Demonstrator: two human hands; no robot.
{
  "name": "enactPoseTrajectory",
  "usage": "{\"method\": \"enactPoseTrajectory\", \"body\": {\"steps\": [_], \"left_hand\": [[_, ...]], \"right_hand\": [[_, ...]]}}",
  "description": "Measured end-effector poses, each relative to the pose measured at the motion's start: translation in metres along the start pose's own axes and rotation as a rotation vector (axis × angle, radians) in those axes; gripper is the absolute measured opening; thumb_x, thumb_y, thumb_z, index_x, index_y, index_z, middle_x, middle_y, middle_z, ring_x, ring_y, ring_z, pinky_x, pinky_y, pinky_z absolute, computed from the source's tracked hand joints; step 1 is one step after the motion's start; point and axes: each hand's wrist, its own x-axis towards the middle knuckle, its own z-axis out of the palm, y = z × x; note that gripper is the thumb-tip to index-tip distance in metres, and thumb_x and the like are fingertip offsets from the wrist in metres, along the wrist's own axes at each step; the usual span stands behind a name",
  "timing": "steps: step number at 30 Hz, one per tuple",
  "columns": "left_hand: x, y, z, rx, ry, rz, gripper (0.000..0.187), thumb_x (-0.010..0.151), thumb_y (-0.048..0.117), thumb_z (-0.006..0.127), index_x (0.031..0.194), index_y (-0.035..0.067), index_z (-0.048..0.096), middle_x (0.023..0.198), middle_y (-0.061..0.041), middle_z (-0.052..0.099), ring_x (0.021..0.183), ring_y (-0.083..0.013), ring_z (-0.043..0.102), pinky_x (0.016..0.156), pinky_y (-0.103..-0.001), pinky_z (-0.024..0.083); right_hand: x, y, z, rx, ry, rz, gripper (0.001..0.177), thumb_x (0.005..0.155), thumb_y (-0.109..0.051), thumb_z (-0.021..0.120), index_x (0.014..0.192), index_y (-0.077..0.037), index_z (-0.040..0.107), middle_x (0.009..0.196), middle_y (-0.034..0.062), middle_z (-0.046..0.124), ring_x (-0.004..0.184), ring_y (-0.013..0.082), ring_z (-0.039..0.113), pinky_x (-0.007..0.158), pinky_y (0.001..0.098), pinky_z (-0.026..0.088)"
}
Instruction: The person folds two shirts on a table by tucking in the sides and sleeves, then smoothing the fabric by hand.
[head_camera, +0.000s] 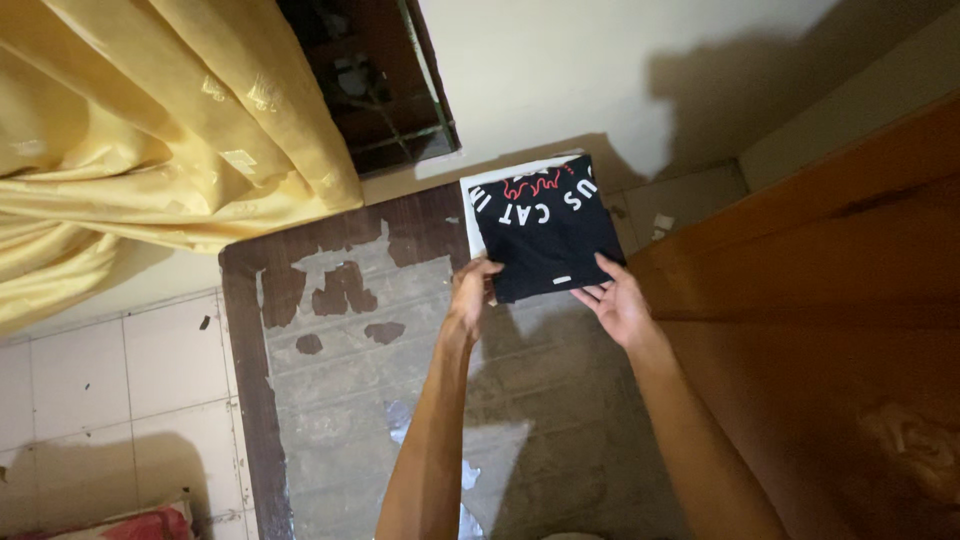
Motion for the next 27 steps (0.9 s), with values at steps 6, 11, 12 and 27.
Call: {"method": "enactPoseTrajectory", "body": {"steps": [6,11,12,27], "left_hand": [[-0.013,0.047,0.020,-0.097,-0.057,-0.124,0.052,0.086,0.040,0.073,0.123,0.004,0.069,0.113,-0.010,0.072,0.101,-0.0217,0.066,0.087,-0.035,0.050],[0.004,0.060,0.022,0.010,0.010,-0.090,0.060,0.082,0.038,0.074,0.133,0.009,0.058,0.124,-0.007,0.068,0.111,-0.0205,0.065,0.091,-0.037,0.051],[0.013,0.059,0.022,-0.032,-0.026,-0.014,0.057,0.084,0.032,0.075,0.132,0.004,0.060,0.124,-0.010,0.070,0.112,-0.0209,0.066,0.094,-0.035,0.051],[0.045,0.072,0.012,0.282,0.019,0.295,0.062,0.087,0.012,0.077,0.139,-0.001,0.046,0.130,-0.018,0.067,0.119,-0.0278,0.064,0.102,-0.038,0.051]], "right_hand": [[-0.013,-0.050,0.030,-0.589,0.342,-0.159,0.075,0.087,-0.061,0.061,0.141,-0.008,0.059,0.135,0.0055,0.062,0.124,0.0224,0.059,0.095,0.0447,0.049],[0.016,-0.086,0.048,-0.801,0.244,-0.133,0.073,0.095,-0.063,0.060,0.136,-0.002,0.064,0.130,0.0154,0.068,0.120,0.0293,0.063,0.094,0.0352,0.046],[0.020,-0.092,0.054,-0.761,0.216,-0.052,0.070,0.092,-0.063,0.058,0.138,-0.010,0.057,0.129,0.0090,0.070,0.118,0.0237,0.063,0.091,0.0322,0.046],[0.068,-0.092,0.068,-0.928,0.090,-0.357,0.048,0.095,-0.021,0.074,0.137,-0.003,0.064,0.125,0.0106,0.073,0.109,0.0178,0.068,0.093,0.0318,0.054]]}}
